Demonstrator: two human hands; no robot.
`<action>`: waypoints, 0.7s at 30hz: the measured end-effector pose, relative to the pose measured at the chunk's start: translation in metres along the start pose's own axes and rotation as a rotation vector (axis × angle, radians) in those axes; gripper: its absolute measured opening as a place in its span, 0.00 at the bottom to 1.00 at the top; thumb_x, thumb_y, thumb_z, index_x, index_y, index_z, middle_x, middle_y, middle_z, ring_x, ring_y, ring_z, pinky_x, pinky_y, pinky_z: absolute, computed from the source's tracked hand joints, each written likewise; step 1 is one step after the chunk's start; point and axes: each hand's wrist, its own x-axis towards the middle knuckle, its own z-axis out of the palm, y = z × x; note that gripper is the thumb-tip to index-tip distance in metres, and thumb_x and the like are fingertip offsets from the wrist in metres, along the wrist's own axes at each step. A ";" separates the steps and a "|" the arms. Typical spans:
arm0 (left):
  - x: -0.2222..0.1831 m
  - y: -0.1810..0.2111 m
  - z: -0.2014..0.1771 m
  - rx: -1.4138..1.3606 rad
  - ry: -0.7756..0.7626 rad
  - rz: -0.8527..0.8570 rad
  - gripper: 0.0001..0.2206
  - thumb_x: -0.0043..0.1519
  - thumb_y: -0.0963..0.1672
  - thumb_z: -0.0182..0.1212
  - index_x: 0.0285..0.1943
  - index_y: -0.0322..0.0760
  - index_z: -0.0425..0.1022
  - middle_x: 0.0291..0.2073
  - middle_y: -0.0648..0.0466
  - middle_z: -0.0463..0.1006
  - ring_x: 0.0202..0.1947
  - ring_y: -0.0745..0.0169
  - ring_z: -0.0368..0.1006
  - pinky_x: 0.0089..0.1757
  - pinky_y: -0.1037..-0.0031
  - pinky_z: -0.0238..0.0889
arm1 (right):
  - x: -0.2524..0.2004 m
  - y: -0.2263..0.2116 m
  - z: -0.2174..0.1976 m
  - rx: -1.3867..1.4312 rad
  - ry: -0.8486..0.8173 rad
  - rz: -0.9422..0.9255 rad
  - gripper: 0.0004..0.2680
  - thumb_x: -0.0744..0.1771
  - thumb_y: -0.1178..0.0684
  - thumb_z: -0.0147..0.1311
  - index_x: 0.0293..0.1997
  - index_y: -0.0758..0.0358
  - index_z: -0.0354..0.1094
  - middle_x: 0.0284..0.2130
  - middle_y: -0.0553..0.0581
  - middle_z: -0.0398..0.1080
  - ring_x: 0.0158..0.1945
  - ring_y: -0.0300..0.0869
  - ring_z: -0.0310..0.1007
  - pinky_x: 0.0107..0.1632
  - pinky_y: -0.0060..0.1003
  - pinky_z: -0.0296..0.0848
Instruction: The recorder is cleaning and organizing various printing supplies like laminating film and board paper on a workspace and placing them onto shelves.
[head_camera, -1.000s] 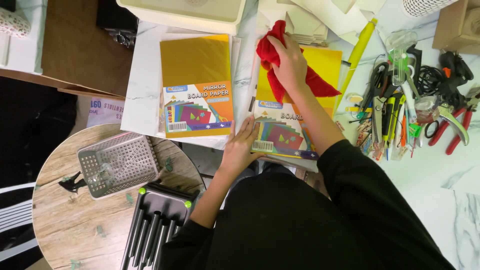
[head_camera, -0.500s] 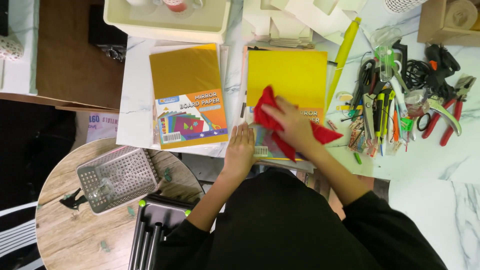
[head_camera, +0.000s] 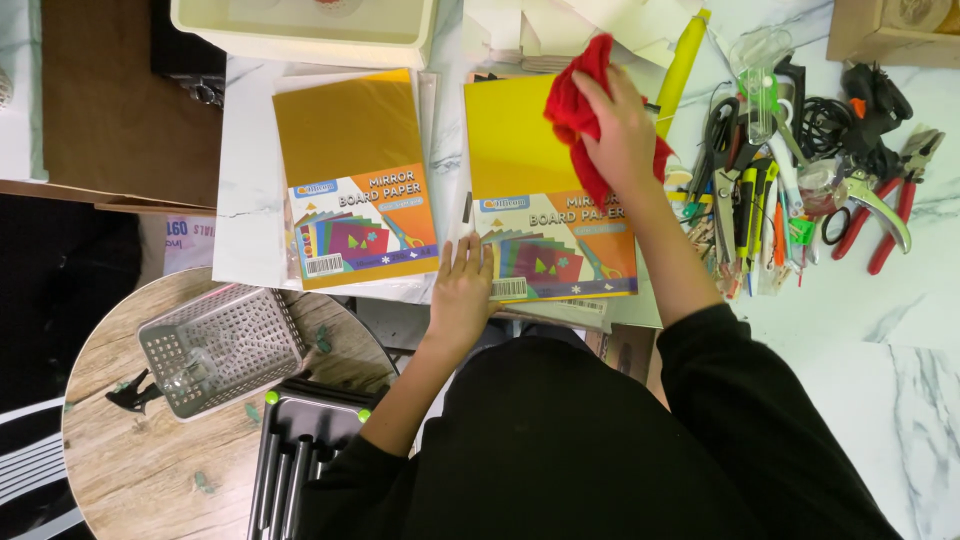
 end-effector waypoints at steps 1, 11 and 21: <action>0.001 0.000 -0.002 0.001 0.000 0.000 0.46 0.38 0.51 0.81 0.67 0.26 0.67 0.66 0.34 0.67 0.69 0.42 0.61 0.68 0.54 0.45 | -0.008 -0.004 -0.004 0.001 0.000 0.001 0.25 0.61 0.63 0.66 0.67 0.53 0.68 0.64 0.66 0.66 0.66 0.60 0.65 0.62 0.49 0.71; 0.002 0.003 -0.013 -0.017 -0.036 -0.047 0.46 0.37 0.51 0.82 0.66 0.28 0.69 0.66 0.38 0.67 0.69 0.46 0.60 0.68 0.51 0.44 | -0.086 -0.058 -0.068 0.113 -0.224 -0.061 0.28 0.57 0.62 0.65 0.64 0.53 0.68 0.61 0.65 0.67 0.67 0.58 0.65 0.61 0.49 0.72; -0.004 0.033 -0.018 0.123 -0.011 -0.059 0.49 0.40 0.52 0.80 0.71 0.26 0.63 0.71 0.34 0.59 0.73 0.36 0.51 0.67 0.41 0.41 | -0.129 -0.052 -0.097 0.309 -0.517 -0.236 0.28 0.55 0.62 0.65 0.61 0.48 0.70 0.61 0.59 0.69 0.67 0.54 0.68 0.59 0.44 0.73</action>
